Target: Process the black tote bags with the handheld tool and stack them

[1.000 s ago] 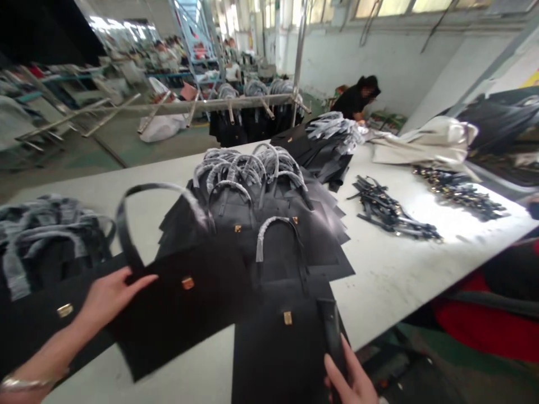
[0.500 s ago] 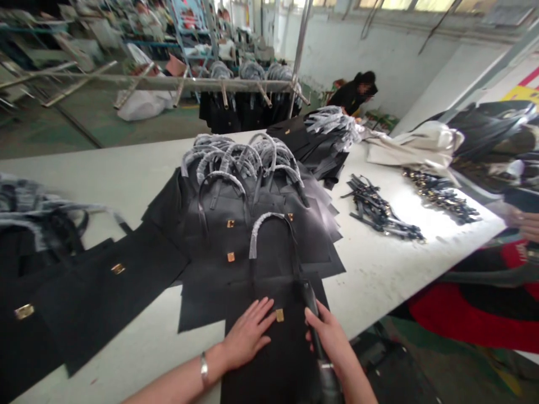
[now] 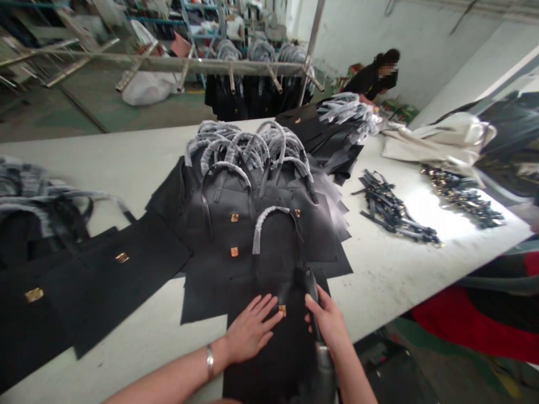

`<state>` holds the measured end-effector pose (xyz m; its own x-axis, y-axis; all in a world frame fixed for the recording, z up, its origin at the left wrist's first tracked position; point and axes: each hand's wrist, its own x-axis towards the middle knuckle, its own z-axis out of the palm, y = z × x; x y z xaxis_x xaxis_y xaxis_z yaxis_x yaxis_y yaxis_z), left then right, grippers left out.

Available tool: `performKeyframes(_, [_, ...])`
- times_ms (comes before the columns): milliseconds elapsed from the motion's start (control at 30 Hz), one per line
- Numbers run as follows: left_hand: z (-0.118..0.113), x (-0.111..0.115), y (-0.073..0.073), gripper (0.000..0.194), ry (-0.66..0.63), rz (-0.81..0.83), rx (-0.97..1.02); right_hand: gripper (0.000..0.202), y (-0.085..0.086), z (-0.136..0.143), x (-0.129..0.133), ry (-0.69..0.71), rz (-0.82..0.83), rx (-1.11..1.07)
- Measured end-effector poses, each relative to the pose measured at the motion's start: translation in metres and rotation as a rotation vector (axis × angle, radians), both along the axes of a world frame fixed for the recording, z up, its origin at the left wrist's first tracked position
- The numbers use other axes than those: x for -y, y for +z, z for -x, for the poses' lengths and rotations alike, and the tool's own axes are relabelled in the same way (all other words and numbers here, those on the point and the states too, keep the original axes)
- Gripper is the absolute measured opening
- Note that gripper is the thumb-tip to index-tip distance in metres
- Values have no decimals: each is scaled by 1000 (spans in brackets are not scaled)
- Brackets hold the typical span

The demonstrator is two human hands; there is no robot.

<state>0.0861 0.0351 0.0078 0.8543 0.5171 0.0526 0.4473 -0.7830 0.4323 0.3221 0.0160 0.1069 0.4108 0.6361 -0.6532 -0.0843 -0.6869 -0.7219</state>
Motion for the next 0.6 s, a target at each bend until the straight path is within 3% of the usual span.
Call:
performKeyframes(133, [2, 0, 1, 51, -8, -11, 24, 87, 10, 4, -5, -19, -74, 115])
performKeyframes(267, [5, 3, -6, 43, -79, -37, 79, 96, 15, 24, 10, 166, -13, 31])
performKeyframes(467, [4, 4, -17, 27, -186, 19, 132, 90, -2, 69, 14, 395, 50, -130])
performKeyframes(600, [1, 3, -23, 16, -198, 27, 153, 77, -16, 87, -8, 450, -8, -15])
